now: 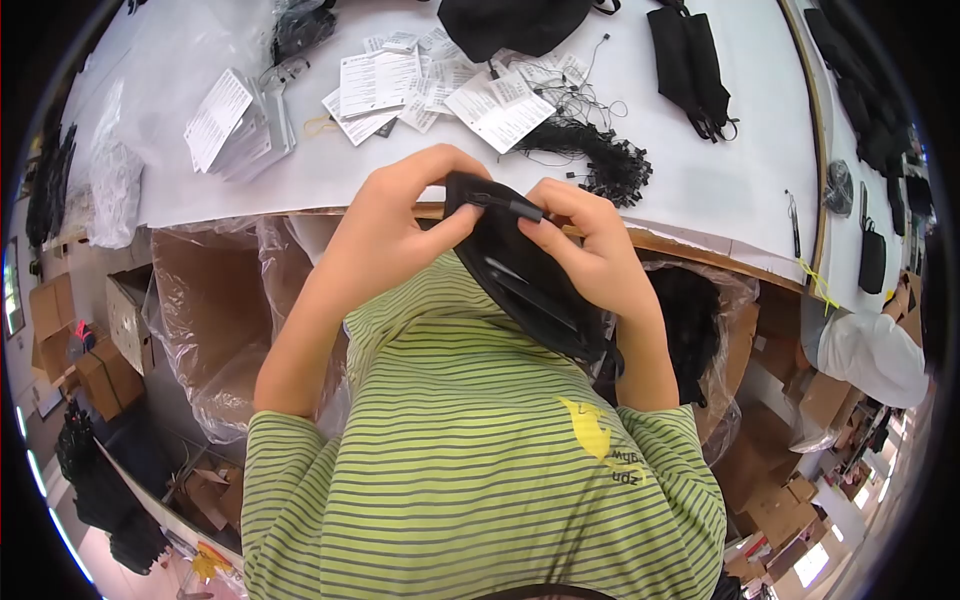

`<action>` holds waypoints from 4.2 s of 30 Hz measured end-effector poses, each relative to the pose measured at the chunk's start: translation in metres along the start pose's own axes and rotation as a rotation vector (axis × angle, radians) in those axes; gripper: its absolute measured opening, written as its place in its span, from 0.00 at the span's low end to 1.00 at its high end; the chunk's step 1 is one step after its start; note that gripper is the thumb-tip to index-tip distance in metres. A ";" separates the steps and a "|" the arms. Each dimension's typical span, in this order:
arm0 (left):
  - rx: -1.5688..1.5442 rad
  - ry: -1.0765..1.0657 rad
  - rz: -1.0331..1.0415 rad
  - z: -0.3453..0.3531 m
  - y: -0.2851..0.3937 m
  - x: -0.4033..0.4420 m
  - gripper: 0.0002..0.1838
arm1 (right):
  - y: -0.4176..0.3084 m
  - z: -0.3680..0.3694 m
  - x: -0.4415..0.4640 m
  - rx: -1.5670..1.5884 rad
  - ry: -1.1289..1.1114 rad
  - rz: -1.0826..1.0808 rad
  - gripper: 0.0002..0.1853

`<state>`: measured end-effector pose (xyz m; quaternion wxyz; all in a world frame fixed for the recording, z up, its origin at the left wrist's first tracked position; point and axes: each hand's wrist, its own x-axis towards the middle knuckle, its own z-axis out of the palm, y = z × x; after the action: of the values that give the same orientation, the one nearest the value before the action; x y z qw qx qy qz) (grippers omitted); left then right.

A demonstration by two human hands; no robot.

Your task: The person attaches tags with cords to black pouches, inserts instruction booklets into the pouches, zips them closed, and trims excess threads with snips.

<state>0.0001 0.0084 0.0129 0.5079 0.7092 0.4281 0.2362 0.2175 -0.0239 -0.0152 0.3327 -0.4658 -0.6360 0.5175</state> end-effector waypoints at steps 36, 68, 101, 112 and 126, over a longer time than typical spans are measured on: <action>-0.980 -0.105 -0.358 0.068 -0.022 0.004 0.10 | 0.196 -0.369 -0.163 -1.211 1.001 1.000 0.20; -0.635 0.016 -0.347 0.051 -0.006 -0.011 0.08 | -0.038 -0.031 -0.036 -0.635 0.055 -0.253 0.12; -0.603 0.054 -0.360 0.051 -0.004 -0.007 0.07 | -0.034 -0.021 -0.034 -0.651 0.108 -0.318 0.13; -0.609 0.055 -0.346 0.053 -0.005 -0.007 0.07 | -0.030 -0.020 -0.037 -0.606 0.165 -0.285 0.13; -0.613 0.062 -0.355 0.054 -0.005 -0.007 0.08 | -0.029 -0.021 -0.038 -0.575 0.141 -0.257 0.13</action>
<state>0.0358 -0.0248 -0.0114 0.7170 0.4311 0.4691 0.2829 0.2422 -0.0534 0.0197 0.2933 -0.4912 -0.7852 0.2371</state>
